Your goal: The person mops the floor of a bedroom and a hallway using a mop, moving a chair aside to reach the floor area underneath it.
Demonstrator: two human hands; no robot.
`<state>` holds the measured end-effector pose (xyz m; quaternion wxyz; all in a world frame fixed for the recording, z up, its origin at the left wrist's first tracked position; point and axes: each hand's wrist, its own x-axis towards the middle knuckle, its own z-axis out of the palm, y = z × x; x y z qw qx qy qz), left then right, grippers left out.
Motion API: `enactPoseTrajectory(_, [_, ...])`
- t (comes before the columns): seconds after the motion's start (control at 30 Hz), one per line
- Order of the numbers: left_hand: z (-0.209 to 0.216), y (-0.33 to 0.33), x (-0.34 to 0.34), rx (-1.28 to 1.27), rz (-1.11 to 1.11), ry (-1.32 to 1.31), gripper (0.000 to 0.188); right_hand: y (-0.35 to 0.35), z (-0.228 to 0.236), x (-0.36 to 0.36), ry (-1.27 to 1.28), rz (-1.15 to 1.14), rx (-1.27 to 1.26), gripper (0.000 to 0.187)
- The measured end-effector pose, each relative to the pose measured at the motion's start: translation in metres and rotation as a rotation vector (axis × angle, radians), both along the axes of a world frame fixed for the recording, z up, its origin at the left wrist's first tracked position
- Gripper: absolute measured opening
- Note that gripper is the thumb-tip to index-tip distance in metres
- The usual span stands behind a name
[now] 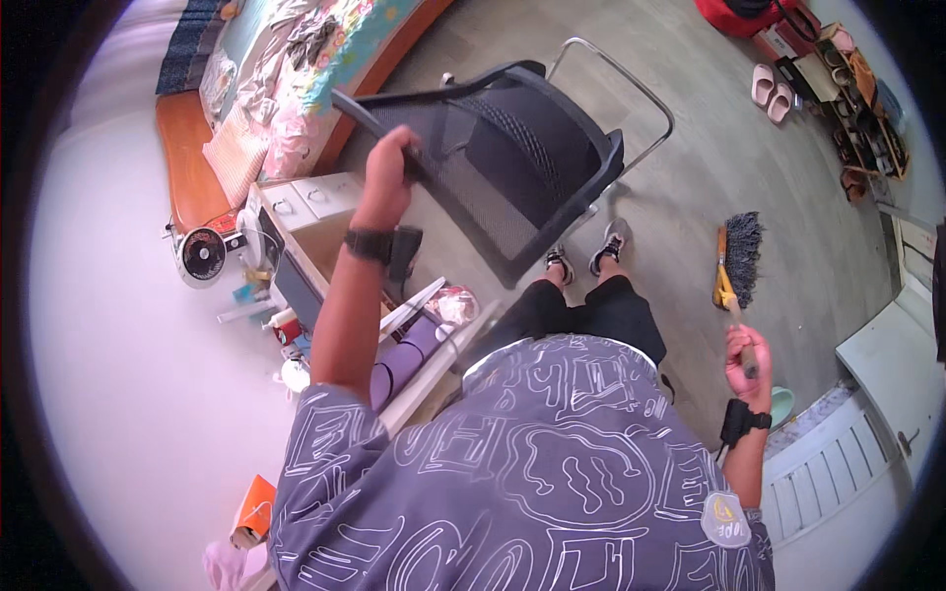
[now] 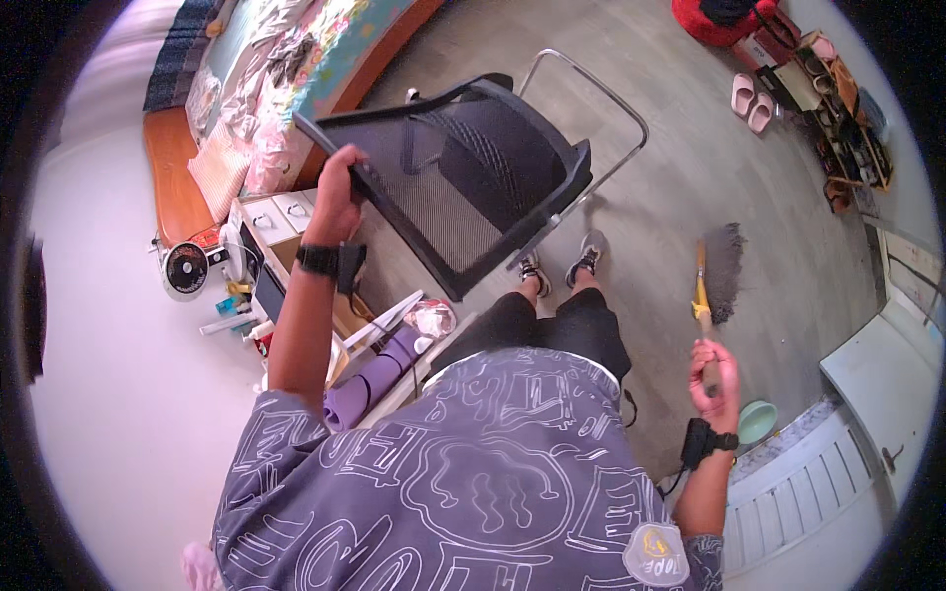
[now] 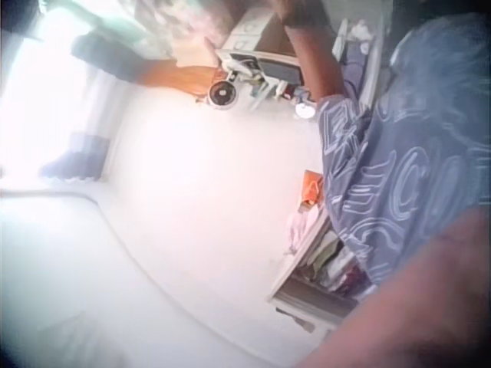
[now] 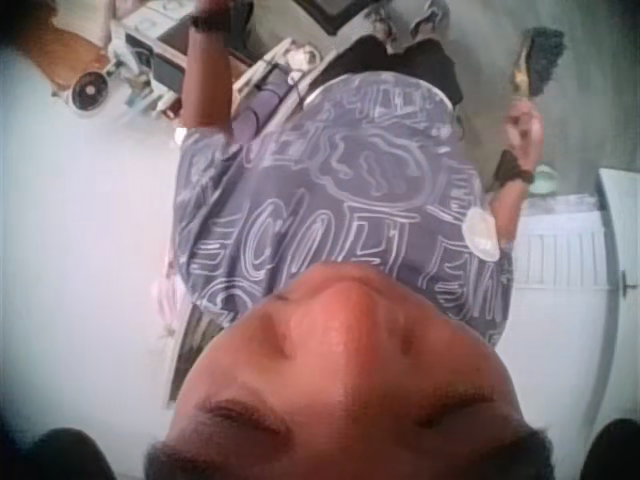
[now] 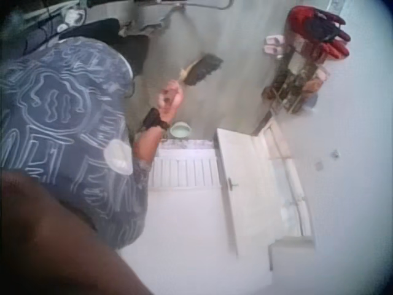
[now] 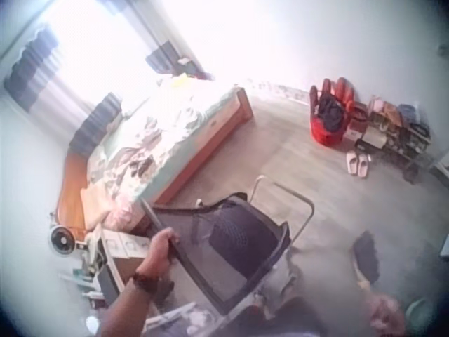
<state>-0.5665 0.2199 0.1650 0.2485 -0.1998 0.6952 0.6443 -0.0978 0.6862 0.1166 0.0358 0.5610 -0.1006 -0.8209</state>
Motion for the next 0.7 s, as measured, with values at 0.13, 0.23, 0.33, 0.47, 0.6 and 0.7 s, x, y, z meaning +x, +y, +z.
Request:
enactPoseTrajectory(0.13, [0.011,-0.048,-0.044,0.176,0.181,-0.013,0.009,0.004,-0.003,0.022,-0.028,-0.002,0.091,0.014])
enactPoseTrajectory(0.23, [0.043,-0.106,-0.041,0.144,0.184,0.055,0.009,-0.003,0.002,0.069,-0.008,-0.09,0.09,0.016])
enactPoseTrajectory(0.33, [0.099,-0.126,-0.019,0.038,0.259,0.086,0.011,-0.016,0.008,0.086,-0.103,-0.049,0.173,0.017])
enactPoseTrajectory(0.47, [0.114,-0.194,-0.008,-0.017,0.205,0.101,0.011,-0.025,-0.017,0.087,-0.03,-0.114,0.137,0.017])
enactPoseTrajectory(0.6, [0.103,-0.25,-0.001,-0.1,0.215,0.157,0.013,-0.035,-0.028,0.061,-0.042,-0.027,0.11,0.013])
enactPoseTrajectory(0.7, [0.087,-0.297,0.004,-0.123,0.244,0.164,0.013,-0.054,-0.029,0.031,-0.039,0.081,0.123,0.017])
